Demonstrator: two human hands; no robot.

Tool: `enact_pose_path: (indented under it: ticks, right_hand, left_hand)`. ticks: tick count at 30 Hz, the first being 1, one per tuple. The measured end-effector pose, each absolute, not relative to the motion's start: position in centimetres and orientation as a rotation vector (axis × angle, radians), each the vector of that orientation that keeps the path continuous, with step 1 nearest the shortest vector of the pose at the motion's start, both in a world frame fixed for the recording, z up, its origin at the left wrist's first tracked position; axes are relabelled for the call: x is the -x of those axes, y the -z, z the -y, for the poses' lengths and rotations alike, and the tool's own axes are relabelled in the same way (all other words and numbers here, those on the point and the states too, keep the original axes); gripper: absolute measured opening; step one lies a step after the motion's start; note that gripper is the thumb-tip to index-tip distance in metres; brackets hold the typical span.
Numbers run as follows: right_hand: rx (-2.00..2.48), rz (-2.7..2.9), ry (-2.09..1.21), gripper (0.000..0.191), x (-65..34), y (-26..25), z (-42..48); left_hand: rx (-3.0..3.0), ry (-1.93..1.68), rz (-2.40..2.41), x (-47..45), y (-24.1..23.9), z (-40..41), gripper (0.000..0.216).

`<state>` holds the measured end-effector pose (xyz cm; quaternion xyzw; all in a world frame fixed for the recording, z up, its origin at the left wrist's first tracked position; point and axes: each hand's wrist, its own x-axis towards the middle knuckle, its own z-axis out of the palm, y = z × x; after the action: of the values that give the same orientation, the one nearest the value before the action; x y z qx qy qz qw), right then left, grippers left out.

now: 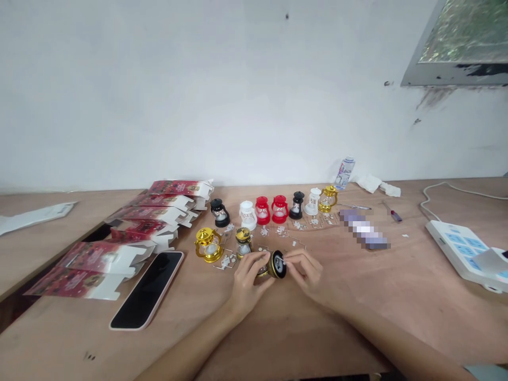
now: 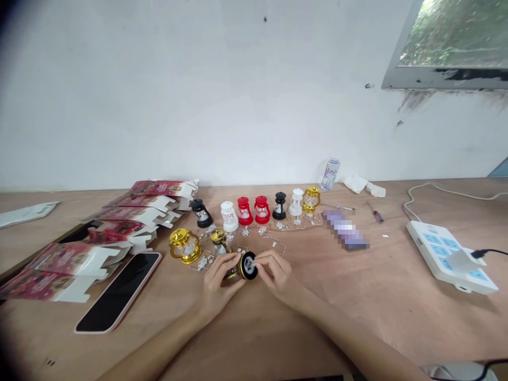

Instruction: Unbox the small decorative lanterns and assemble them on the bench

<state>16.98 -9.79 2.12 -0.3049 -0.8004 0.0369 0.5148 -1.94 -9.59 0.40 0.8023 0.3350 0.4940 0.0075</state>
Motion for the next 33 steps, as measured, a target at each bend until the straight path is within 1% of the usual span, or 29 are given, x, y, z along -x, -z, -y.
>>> enact_pose_path:
  ticks: [2, 5, 11, 13, 15, 18, 21, 26, 33]
  right_hand:
    - [0.781, 1.839, -0.116, 0.010, -17.9, -2.0, 8.9]
    - [0.912, 1.750, -0.067, 0.011, -19.6, -1.0, 6.7]
    - [0.954, 2.127, 0.217, 0.024, -21.5, 1.6, 3.3]
    - [0.979, 2.147, 0.238, 0.024, -21.3, 1.7, 3.4]
    - [0.972, 2.078, 0.167, 0.018, -20.8, 1.2, 4.1]
    - [0.897, 1.898, -0.052, 0.007, -19.6, -0.1, 6.0]
    - [0.808, 1.850, -0.208, 0.007, -18.2, -1.4, 8.0]
    - [0.773, 1.868, -0.266, 0.010, -16.7, -2.1, 9.3]
    - [0.802, 1.872, -0.256, 0.012, -16.8, -1.9, 9.4]
  left_hand:
    - [-2.519, -1.543, -1.023, 2.0, -0.4, 9.4, 0.043]
    - [-2.504, -1.562, -1.034, 2.0, -0.3, 9.3, 0.042]
    - [-2.531, -1.524, -1.030, 2.0, -0.4, 9.4, 0.043]
    - [-2.533, -1.522, -1.037, 2.0, -0.5, 9.5, 0.043]
    - [-2.530, -1.518, -1.057, 2.0, -0.6, 9.5, 0.043]
    - [-2.534, -1.493, -1.078, 2.0, -0.6, 9.5, 0.043]
    - [-2.543, -1.481, -1.074, 2.0, -0.6, 9.5, 0.044]
    - [-2.576, -1.468, -1.086, 1.9, -0.7, 9.6, 0.046]
    - [-2.661, -1.465, -1.095, 1.8, -0.8, 9.6, 0.044]
